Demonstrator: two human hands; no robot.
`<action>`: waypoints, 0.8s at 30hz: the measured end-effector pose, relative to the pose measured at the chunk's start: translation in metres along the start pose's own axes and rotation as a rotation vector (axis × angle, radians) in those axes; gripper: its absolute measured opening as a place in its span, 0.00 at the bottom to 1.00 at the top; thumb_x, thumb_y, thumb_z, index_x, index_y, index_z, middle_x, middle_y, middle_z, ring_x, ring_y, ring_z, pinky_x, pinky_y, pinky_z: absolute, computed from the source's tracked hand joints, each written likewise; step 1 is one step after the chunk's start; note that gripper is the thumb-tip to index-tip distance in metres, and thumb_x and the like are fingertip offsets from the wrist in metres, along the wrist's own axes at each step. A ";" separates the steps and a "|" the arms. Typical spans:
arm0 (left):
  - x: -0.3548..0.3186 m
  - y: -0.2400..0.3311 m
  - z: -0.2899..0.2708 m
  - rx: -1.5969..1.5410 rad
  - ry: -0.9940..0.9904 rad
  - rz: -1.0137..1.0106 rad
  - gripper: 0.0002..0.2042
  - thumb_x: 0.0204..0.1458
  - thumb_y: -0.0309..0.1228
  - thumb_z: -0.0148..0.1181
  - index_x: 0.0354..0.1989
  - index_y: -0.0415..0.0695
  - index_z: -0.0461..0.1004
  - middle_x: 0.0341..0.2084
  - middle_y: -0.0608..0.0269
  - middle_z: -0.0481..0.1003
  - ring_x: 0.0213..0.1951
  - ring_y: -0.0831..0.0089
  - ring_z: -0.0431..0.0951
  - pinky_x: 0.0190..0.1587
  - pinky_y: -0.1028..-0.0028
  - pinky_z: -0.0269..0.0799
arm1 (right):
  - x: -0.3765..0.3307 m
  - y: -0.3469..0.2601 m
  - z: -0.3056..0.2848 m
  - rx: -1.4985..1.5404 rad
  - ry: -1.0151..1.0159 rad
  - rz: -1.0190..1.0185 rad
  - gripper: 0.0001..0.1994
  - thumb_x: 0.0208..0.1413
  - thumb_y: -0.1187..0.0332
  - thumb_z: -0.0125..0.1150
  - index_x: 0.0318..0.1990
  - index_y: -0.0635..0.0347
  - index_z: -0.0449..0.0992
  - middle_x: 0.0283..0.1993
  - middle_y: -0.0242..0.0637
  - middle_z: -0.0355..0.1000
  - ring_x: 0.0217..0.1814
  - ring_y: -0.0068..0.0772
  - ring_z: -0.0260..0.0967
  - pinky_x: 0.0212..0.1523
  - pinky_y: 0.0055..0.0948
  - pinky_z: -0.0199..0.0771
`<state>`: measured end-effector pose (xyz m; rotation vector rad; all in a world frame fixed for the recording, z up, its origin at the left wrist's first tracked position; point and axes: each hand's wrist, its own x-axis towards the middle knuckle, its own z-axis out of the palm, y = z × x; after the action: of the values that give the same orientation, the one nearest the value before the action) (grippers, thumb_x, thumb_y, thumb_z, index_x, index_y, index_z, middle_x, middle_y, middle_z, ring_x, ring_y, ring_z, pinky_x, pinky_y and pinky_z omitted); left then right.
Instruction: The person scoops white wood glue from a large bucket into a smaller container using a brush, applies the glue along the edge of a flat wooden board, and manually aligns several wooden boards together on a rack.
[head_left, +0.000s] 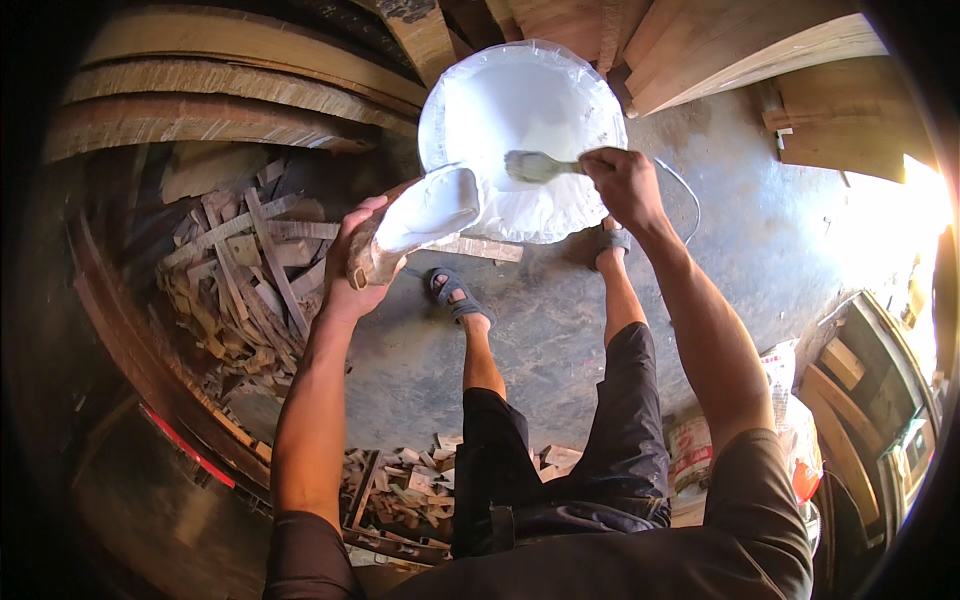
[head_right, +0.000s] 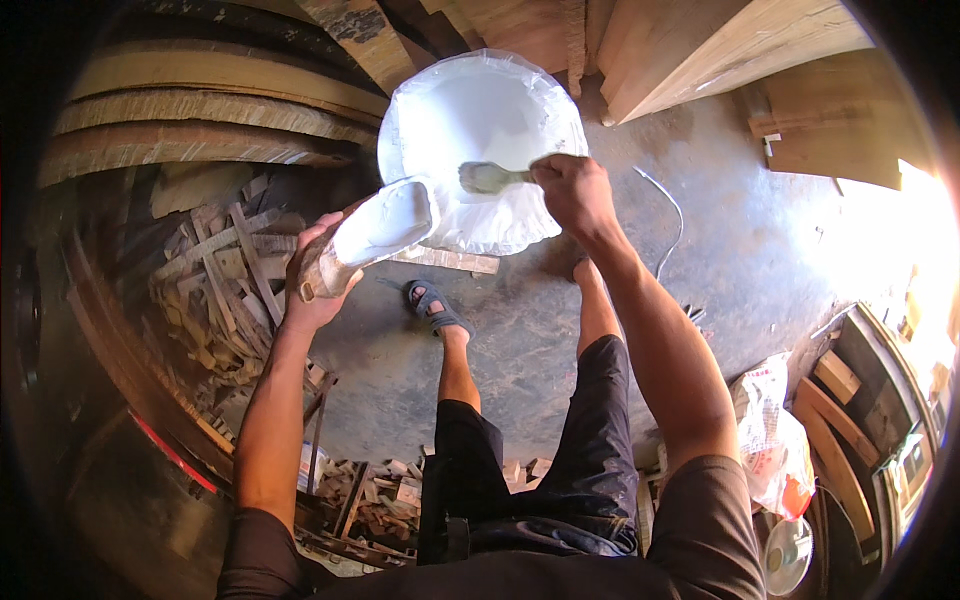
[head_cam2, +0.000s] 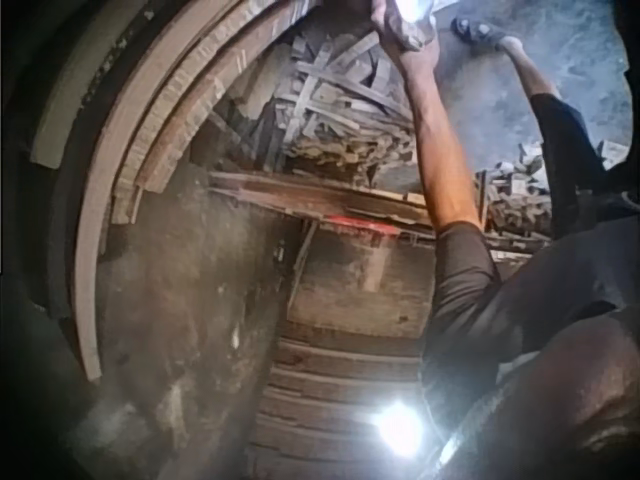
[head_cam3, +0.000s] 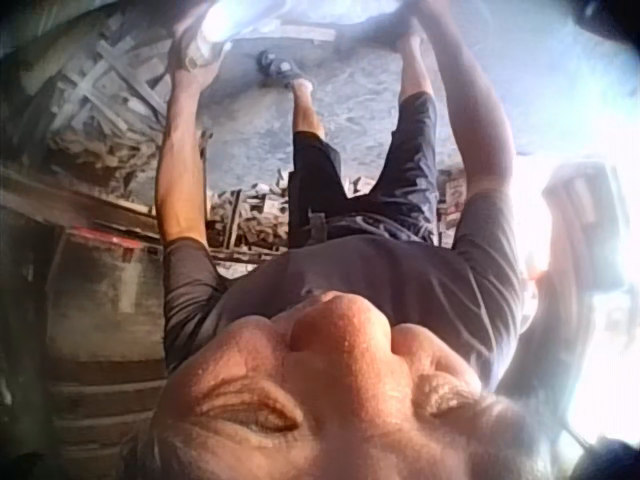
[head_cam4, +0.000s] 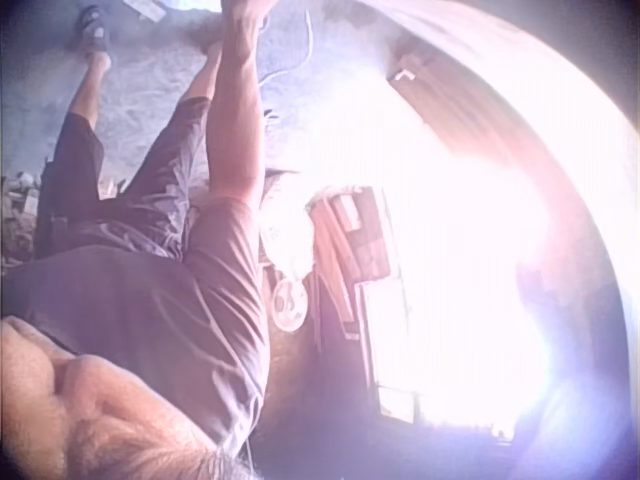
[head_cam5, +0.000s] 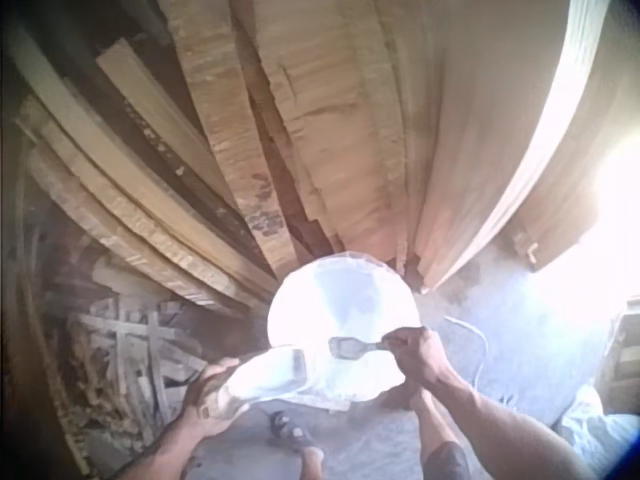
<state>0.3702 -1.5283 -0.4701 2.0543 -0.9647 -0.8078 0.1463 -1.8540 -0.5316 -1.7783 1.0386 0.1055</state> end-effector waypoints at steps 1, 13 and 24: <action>0.001 0.002 0.001 0.019 -0.007 0.028 0.40 0.38 0.15 0.75 0.62 0.44 0.61 0.64 0.54 0.69 0.64 0.63 0.71 0.65 0.65 0.68 | 0.010 0.001 0.006 -0.053 -0.004 -0.024 0.11 0.61 0.67 0.61 0.45 0.61 0.85 0.33 0.39 0.82 0.33 0.29 0.78 0.38 0.30 0.77; 0.016 0.019 -0.005 0.160 -0.046 0.086 0.38 0.38 0.16 0.74 0.60 0.44 0.62 0.62 0.53 0.70 0.63 0.57 0.72 0.64 0.62 0.68 | 0.031 -0.012 0.027 0.180 -0.295 -0.088 0.10 0.62 0.73 0.60 0.46 0.64 0.85 0.44 0.44 0.83 0.46 0.39 0.80 0.54 0.34 0.78; 0.019 0.010 -0.010 0.139 -0.074 0.125 0.37 0.39 0.16 0.73 0.60 0.45 0.62 0.63 0.53 0.70 0.64 0.58 0.71 0.65 0.64 0.68 | -0.017 -0.028 0.019 0.107 -0.138 -0.292 0.09 0.61 0.73 0.63 0.46 0.64 0.84 0.40 0.42 0.82 0.36 0.34 0.79 0.42 0.32 0.80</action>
<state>0.3842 -1.5453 -0.4605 2.0692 -1.2073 -0.7742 0.1622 -1.8259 -0.5122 -1.7782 0.6659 -0.0084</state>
